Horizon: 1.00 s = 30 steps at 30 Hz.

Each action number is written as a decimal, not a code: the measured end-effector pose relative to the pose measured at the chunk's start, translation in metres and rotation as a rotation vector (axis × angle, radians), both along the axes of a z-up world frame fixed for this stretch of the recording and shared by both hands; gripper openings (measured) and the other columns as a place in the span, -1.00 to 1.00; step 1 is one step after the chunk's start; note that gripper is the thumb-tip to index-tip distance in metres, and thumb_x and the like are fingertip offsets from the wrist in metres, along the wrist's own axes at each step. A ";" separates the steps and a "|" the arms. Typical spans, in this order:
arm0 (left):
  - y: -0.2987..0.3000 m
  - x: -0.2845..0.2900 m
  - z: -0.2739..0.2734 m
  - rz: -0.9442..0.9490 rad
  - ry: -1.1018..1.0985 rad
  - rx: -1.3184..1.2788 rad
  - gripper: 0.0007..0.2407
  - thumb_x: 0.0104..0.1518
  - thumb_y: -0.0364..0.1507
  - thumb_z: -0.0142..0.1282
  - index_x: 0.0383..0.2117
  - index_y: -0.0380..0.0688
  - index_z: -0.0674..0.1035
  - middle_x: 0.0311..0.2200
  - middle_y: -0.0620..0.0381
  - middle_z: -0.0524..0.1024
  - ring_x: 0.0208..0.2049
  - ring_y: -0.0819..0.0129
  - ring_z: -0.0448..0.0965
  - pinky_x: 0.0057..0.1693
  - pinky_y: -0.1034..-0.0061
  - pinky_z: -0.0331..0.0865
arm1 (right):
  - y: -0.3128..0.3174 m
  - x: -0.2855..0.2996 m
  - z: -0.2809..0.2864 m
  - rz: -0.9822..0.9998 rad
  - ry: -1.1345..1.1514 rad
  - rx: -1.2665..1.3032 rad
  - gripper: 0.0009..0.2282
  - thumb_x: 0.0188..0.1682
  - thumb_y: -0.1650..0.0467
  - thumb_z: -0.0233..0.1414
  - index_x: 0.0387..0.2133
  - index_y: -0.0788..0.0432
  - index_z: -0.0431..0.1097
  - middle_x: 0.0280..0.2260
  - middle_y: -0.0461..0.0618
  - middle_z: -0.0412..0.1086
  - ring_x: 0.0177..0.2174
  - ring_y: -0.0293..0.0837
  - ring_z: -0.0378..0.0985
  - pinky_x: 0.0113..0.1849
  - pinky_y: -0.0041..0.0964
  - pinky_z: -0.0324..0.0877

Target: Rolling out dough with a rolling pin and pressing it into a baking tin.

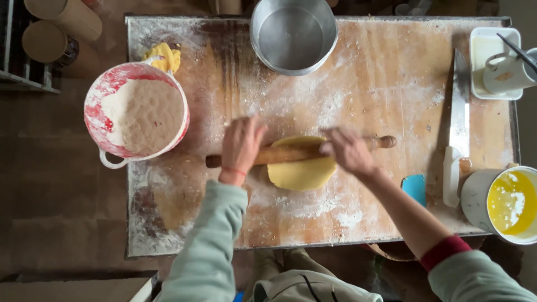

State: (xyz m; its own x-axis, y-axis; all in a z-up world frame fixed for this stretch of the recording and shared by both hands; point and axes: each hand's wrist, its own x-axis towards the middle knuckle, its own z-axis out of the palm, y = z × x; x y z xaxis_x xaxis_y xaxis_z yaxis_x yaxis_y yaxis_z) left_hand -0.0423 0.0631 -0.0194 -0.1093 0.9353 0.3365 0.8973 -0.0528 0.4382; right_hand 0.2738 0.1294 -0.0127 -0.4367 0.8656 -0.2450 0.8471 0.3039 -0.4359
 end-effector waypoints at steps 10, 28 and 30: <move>-0.105 0.086 0.006 -0.529 0.115 -0.219 -0.19 0.09 0.13 0.01 0.40 -0.11 0.17 0.44 -0.05 0.02 0.46 0.09 -0.08 0.48 0.06 -0.21 | 0.016 0.008 -0.029 0.427 -0.052 0.271 -0.27 -0.01 -0.07 -0.22 0.37 0.06 0.06 -0.17 0.14 0.46 -0.25 0.06 0.56 -0.19 -0.02 0.47; -0.109 0.086 0.009 -0.543 -0.002 -0.337 -0.15 0.05 0.12 0.11 0.38 -0.19 0.15 0.43 -0.13 0.01 0.45 -0.01 -0.05 0.45 -0.03 -0.15 | 0.106 -0.015 0.017 0.409 -0.006 0.029 -0.47 -0.21 0.05 0.26 -0.05 0.06 0.46 -0.27 0.06 0.49 -0.25 0.00 0.55 -0.21 -0.09 0.49; -0.104 0.084 0.002 -0.551 -0.060 -0.347 -0.16 0.06 0.08 0.15 0.36 -0.22 0.15 0.41 -0.21 0.02 0.42 -0.06 -0.01 0.41 -0.07 -0.10 | 0.093 -0.016 0.012 0.388 -0.063 0.157 -0.46 -0.22 0.05 0.26 0.01 0.01 0.47 -0.21 0.06 0.48 -0.20 -0.01 0.52 -0.21 -0.12 0.49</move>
State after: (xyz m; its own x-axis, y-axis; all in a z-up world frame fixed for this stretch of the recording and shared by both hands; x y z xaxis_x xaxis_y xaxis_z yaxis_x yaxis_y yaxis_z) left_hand 0.0421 -0.0408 -0.0170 0.4079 0.9129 0.0130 0.7529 -0.3444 0.5608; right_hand 0.2578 0.2223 -0.0004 -0.7257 0.6691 -0.1599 0.6805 0.6640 -0.3098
